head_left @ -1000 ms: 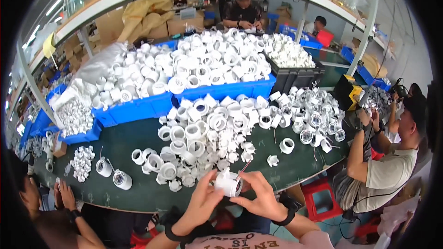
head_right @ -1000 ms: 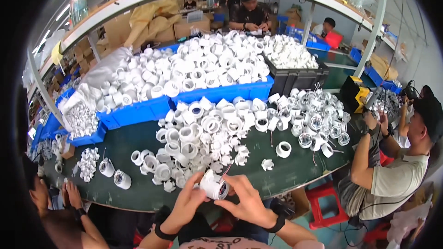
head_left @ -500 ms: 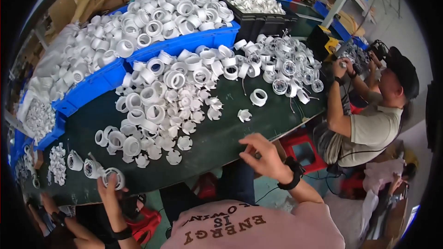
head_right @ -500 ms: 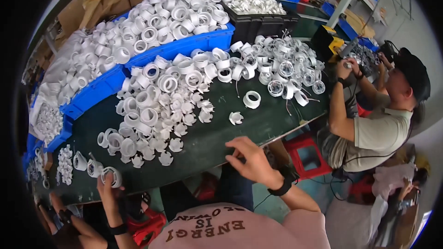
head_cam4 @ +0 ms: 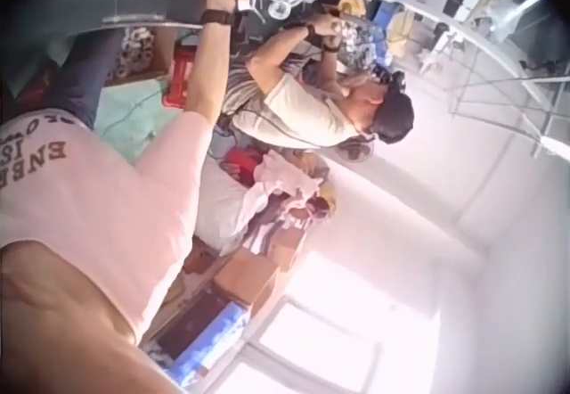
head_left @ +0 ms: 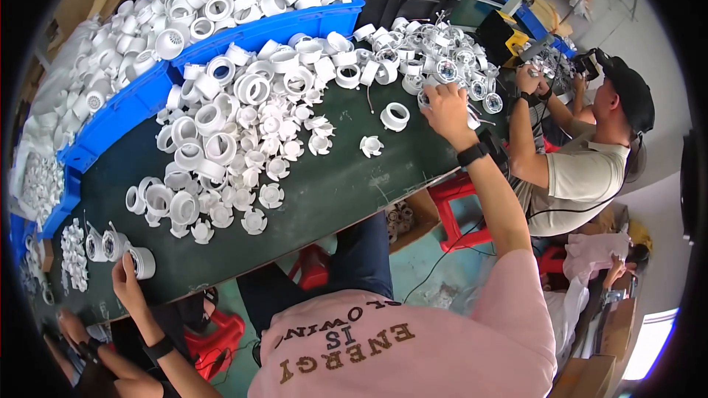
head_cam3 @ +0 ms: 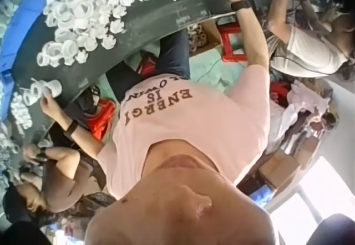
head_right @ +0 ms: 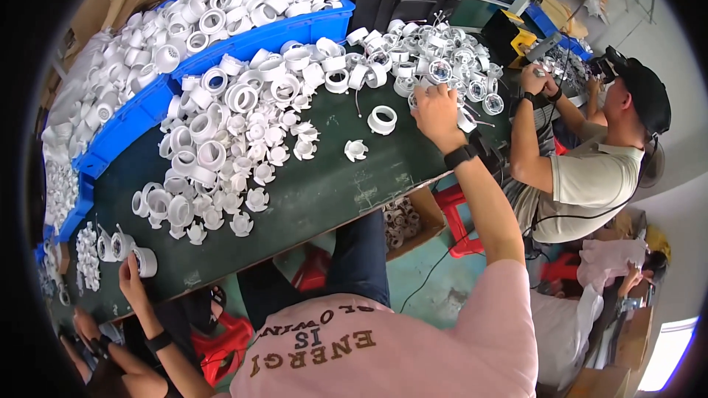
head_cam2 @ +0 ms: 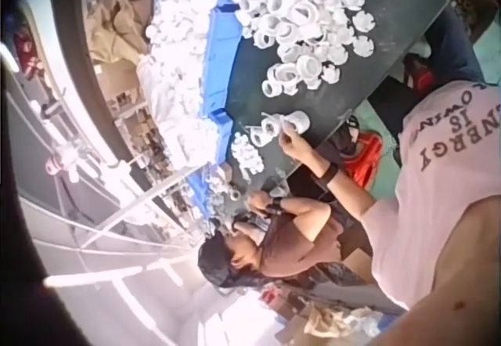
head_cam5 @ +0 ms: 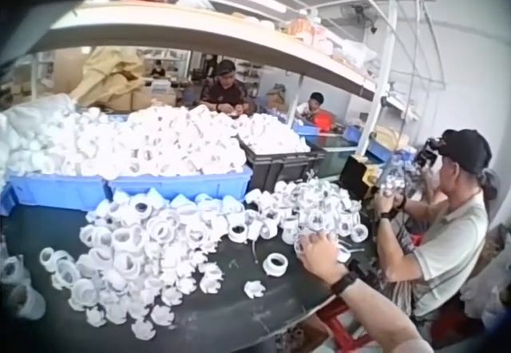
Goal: The person picks up a white plastic housing and a camera lens assembly by hand, fits the lens into the housing, and presses them together. They then set the assembled unit aside on the table and repeat the process with other components.
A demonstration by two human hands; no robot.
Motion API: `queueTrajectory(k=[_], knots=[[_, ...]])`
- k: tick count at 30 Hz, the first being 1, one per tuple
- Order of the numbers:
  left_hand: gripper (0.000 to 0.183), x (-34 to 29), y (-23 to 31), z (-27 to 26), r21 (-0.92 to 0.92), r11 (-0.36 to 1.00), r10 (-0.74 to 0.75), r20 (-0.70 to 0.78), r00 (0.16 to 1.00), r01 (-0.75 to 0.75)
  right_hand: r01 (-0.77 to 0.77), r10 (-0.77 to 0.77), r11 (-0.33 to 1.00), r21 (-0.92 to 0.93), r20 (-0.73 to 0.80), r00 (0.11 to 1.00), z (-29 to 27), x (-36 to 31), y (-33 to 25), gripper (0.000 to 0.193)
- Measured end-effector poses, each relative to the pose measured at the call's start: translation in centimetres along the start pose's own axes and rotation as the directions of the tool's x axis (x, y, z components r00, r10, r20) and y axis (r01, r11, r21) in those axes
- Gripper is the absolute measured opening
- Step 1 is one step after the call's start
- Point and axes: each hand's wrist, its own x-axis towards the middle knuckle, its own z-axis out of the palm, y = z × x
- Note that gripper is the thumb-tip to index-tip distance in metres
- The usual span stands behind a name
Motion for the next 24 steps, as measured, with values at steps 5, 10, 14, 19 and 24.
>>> queueTrajectory(k=[5,10,14,19,24], knots=[[0.038,-5.2,5.2,0.6,0.195,0.971,0.188,-0.27,0.944,-0.137,0.018,0.012,0.991,0.133,-0.22,0.975,-3.5,-1.0,-1.9,0.045],[0.02,-10.8,8.1,4.5,-0.128,0.962,0.227,-0.117,0.967,-0.241,0.07,-0.055,0.372,0.925,-0.054,0.997,-4.8,-5.0,-8.1,0.041],[0.025,-13.1,11.4,8.2,-0.323,0.935,0.185,0.087,0.979,-0.148,0.071,-0.057,0.335,0.94,-0.055,0.997,-3.1,-5.6,-10.1,0.043],[0.025,-13.9,13.4,10.3,-0.264,0.944,0.24,0.146,0.96,-0.196,0.098,-0.056,0.408,0.908,-0.083,0.995,-1.6,-5.0,-10.3,0.042],[0.024,-13.8,13.7,11.1,-0.268,0.953,0.196,0.179,0.964,-0.144,0.1,-0.03,0.441,0.892,-0.097,0.995,-2.2,-3.9,-10.4,0.044]])
